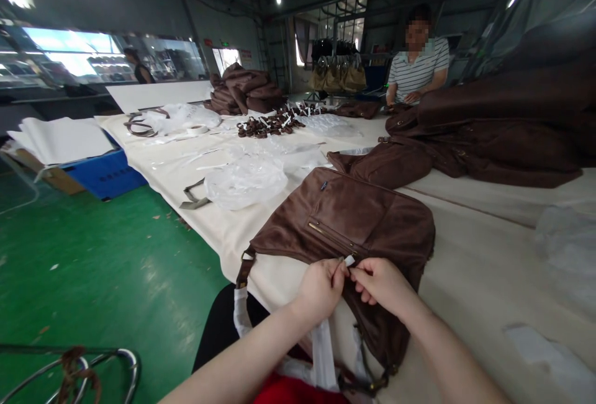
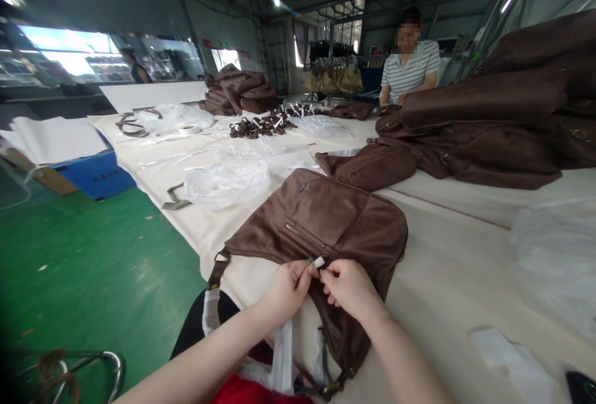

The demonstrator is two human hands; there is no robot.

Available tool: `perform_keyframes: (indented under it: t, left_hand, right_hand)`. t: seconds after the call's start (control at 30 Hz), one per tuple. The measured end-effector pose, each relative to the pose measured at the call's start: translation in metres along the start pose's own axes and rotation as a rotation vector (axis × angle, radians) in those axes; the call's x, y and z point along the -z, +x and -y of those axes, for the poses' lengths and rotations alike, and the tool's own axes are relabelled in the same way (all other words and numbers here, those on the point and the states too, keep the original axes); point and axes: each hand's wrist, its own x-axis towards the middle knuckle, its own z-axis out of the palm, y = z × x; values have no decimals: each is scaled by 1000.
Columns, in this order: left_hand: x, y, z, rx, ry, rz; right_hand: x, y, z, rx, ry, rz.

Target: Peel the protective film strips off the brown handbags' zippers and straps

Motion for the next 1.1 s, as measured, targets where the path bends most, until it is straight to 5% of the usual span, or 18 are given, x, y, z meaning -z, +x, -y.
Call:
perform_keyframes:
  t: [0.17,0.37,0.57,0.67,0.87,1.1]
  left_hand:
    - [-4,-10,8,-170,535,56]
    - [-7,-14,5,-188,639,140]
    - [0,-12,10,-28,248,-77]
    - [4,-7,10,70,-27,-79]
    - [14,2,5,503,-809,220]
    - [23,4,9,725,-1204,447]
  right_hand:
    - [6,-9,11,-31,116,-5]
    - [-1,-10,10,11,30,8]
    - [-12,-8,4,67,186,11]
    - [-19,-6,1,45,213,-1]
    - [-21,-5,0,14,222,8]
    - [-18,-5,2,-10,209,14]
